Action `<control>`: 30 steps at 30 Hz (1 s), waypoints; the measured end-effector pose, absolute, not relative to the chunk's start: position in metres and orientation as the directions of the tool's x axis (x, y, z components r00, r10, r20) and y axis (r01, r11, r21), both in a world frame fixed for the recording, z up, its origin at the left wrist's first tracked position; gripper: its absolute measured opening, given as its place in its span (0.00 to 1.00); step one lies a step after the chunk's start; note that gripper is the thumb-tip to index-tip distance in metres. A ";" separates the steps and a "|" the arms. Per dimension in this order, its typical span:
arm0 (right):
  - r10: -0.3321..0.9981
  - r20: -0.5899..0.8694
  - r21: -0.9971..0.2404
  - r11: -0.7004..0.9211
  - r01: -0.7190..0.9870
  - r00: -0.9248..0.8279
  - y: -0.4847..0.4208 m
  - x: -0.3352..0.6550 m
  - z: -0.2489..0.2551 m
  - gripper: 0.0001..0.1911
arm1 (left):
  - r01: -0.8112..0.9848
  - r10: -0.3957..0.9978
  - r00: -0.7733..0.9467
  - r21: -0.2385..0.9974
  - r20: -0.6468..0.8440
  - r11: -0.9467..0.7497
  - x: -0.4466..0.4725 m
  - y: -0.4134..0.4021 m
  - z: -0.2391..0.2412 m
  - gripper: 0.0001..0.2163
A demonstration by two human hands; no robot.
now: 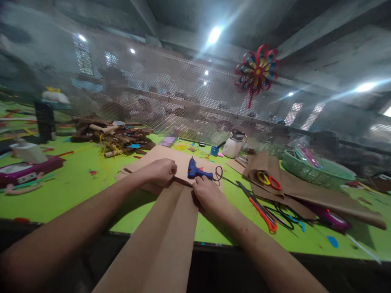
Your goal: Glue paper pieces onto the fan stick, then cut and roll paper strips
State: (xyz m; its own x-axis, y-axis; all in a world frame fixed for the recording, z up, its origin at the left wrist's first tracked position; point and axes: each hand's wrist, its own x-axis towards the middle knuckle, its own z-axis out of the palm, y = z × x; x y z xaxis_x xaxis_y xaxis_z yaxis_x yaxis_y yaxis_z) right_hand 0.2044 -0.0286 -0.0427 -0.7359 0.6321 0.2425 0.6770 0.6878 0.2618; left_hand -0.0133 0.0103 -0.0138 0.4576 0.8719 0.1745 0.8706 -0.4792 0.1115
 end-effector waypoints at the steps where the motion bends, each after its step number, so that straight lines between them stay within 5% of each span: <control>1: 0.628 0.256 0.259 0.688 0.678 -0.735 -0.029 0.204 -0.044 0.04 | 0.872 0.881 0.429 0.162 0.200 -0.461 -0.015 0.014 -0.012 0.11; 7: 0.614 0.316 0.327 0.645 0.691 -0.723 -0.024 0.196 -0.050 0.06 | 0.863 0.846 0.313 0.243 0.432 -0.443 -0.014 0.020 -0.004 0.15; 13: 0.541 0.420 0.390 0.617 0.683 -0.729 -0.018 0.189 -0.053 0.03 | 0.781 0.857 0.499 0.363 0.129 -0.509 -0.009 0.014 -0.011 0.19; 22: 0.489 0.461 0.417 0.617 0.667 -0.741 -0.015 0.189 -0.048 0.02 | 0.516 0.771 0.631 0.788 -0.084 -0.336 -0.021 0.011 -0.014 0.18; 27: 0.489 0.437 0.333 0.692 0.641 -0.755 -0.017 0.191 -0.038 0.03 | 0.457 0.780 0.616 0.855 -0.107 -0.244 -0.025 0.015 -0.022 0.19; 30: 0.517 0.463 0.174 0.743 0.646 -0.720 -0.013 0.192 -0.024 0.05 | 0.479 0.788 0.605 0.842 -0.109 -0.251 -0.027 0.017 -0.022 0.19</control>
